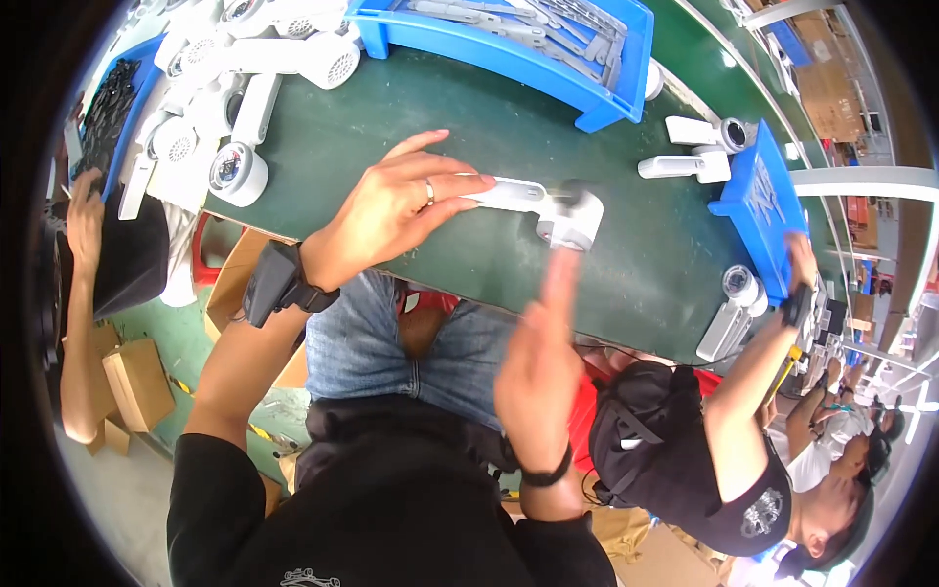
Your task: Assembling white plastic components by inserting metal pins using a small hammer on an industrial assembly line.
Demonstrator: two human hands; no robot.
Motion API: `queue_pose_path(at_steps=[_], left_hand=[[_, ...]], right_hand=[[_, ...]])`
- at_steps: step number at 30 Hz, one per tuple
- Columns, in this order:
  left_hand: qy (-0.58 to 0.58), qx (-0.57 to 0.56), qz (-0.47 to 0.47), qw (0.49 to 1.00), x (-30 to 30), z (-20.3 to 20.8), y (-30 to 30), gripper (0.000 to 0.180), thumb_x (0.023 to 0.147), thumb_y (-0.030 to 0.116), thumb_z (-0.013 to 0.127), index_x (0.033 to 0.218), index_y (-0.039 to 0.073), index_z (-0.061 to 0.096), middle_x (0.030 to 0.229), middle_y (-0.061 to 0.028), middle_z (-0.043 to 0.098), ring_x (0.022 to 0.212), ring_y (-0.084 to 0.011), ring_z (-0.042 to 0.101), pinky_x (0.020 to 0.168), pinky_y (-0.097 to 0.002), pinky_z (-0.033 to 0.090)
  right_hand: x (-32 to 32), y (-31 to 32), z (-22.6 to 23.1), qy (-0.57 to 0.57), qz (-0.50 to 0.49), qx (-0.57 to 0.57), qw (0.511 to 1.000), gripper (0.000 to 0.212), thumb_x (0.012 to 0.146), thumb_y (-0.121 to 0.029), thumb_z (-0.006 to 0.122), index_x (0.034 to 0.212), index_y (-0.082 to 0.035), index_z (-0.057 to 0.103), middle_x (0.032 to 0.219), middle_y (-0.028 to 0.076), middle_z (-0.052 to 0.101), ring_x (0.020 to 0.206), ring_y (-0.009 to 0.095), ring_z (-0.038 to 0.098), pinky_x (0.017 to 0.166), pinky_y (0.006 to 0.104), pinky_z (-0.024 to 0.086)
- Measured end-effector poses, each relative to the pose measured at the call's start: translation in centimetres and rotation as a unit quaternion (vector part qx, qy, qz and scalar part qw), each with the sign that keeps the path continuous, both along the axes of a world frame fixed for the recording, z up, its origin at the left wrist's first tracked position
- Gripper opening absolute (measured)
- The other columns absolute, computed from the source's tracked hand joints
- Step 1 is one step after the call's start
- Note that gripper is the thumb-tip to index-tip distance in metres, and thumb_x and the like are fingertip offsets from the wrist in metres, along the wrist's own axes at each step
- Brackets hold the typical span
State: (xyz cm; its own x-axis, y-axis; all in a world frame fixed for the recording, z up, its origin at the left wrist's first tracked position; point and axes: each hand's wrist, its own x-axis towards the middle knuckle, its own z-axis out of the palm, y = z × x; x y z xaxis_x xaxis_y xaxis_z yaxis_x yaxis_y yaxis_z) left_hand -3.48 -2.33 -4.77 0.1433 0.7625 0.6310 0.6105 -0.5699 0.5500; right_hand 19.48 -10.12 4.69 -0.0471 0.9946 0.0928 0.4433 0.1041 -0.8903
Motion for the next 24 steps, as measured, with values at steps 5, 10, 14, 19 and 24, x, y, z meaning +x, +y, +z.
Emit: queue_pose_path(at_steps=[5,10,14,19,24], left_hand=[[-0.005,-0.004,0.004,1.0,-0.2,0.2,0.0,0.034,0.088,0.01,0.082,0.121,0.015,0.08,0.101,-0.0071,0.079,0.099,-0.0245,0.074,0.115,-0.0514,0.05],[-0.003,-0.005,-0.001,1.0,0.0,0.3,0.0,0.034,0.088,0.01,0.082,0.122,0.014,0.08,0.1,-0.0077,0.079,0.098,-0.0241,0.074,0.116,-0.0516,0.049],[0.016,-0.026,-0.007,1.0,-0.3,0.2,-0.4,0.034,0.089,0.011,0.082,0.122,0.014,0.08,0.101,-0.0083,0.079,0.098,-0.0242,0.074,0.117,-0.0518,0.048],[-0.002,-0.01,-0.01,1.0,0.0,0.5,-0.2,0.033,0.089,0.012,0.081,0.122,0.014,0.08,0.1,-0.0081,0.079,0.098,-0.0238,0.074,0.117,-0.052,0.048],[0.005,-0.001,0.0,1.0,0.0,0.3,0.1,0.032,0.089,0.012,0.082,0.121,0.013,0.081,0.1,-0.0077,0.079,0.098,-0.0234,0.074,0.117,-0.0519,0.048]], right_hand=[[0.5,-0.6,1.5,-0.045,-0.02,-0.089,0.995,0.057,0.112,-0.004,0.043,0.167,-0.002,0.032,0.111,0.009,0.074,0.082,0.017,0.064,0.082,0.0314,0.055],[1.0,-0.7,2.7,-0.022,0.01,-0.114,0.993,0.058,0.111,-0.006,0.042,0.168,-0.002,0.031,0.119,0.01,0.073,0.081,0.017,0.064,0.077,0.0317,0.056],[1.7,0.9,-0.2,-0.231,0.114,-0.033,0.966,0.061,0.11,-0.005,0.045,0.168,0.001,0.028,0.085,0.002,0.063,0.068,0.008,0.053,0.062,0.024,0.044],[1.0,0.5,-1.3,-0.082,0.026,-0.022,0.996,0.06,0.11,-0.004,0.042,0.168,0.001,0.026,0.079,0.003,0.059,0.061,0.01,0.048,0.057,0.0272,0.041],[0.6,-0.7,2.0,-0.001,0.039,-0.056,0.998,0.056,0.116,-0.011,0.04,0.17,-0.006,0.027,0.07,-0.004,0.043,0.057,0.002,0.037,0.053,0.0199,0.035]])
